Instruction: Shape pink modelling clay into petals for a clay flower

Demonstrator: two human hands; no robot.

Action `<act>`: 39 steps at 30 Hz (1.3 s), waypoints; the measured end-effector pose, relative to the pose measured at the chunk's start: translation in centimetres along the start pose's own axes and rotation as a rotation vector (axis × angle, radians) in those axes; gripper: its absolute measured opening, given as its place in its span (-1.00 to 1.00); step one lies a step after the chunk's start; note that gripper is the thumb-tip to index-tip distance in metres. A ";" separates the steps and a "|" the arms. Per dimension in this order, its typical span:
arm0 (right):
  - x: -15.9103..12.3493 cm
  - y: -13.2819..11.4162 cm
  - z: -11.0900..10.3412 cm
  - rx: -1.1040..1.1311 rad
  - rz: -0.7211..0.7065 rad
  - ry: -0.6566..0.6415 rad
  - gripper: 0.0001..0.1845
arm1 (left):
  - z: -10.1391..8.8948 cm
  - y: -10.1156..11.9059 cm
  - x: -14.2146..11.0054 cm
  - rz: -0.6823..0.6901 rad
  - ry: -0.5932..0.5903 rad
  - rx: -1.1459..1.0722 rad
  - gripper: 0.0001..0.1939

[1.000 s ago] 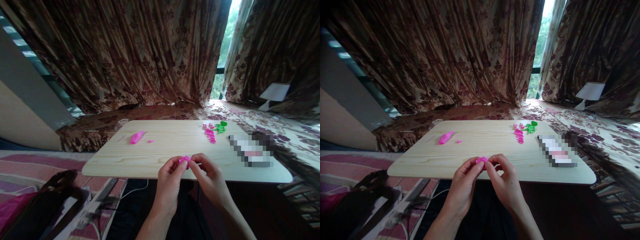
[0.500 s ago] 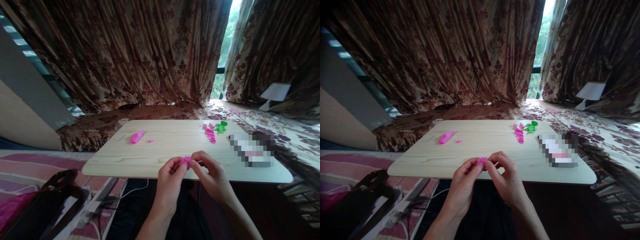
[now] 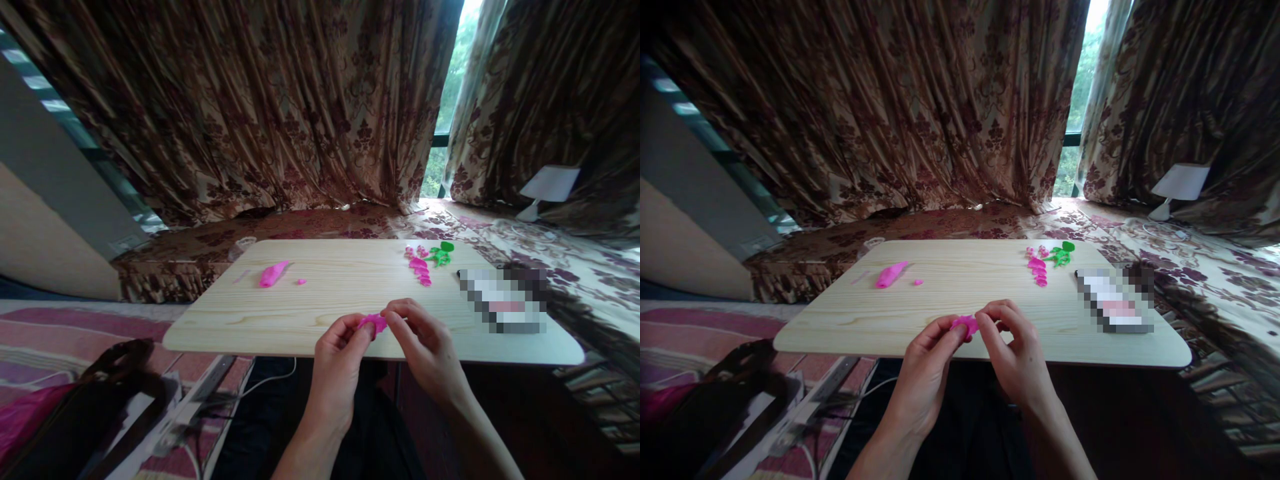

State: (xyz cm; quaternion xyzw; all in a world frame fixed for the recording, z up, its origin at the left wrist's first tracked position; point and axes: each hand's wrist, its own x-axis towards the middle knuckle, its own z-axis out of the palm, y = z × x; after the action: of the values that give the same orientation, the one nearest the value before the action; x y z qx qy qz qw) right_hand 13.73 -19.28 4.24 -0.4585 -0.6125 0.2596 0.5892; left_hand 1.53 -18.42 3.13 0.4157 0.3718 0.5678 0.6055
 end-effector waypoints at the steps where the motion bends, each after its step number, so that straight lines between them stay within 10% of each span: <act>1: 0.0 0.0 0.0 -0.009 -0.005 -0.010 -0.86 | 0.0 0.0 0.0 -0.001 -0.003 -0.004 -0.87; 22: 0.4 -0.6 -1.3 -0.137 -0.038 -0.183 -0.87 | 0.0 0.6 -0.1 0.005 -0.041 0.050 -0.88; 39: 0.2 -0.5 -0.9 -0.109 0.009 -0.043 -0.84 | 0.1 0.4 -0.2 -0.022 -0.023 0.013 -0.88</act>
State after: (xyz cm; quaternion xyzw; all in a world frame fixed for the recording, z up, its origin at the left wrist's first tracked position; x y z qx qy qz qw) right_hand 14.50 -19.54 4.87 -0.4867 -0.6363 0.2383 0.5490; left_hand 1.46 -18.57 3.51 0.4220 0.3728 0.5538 0.6134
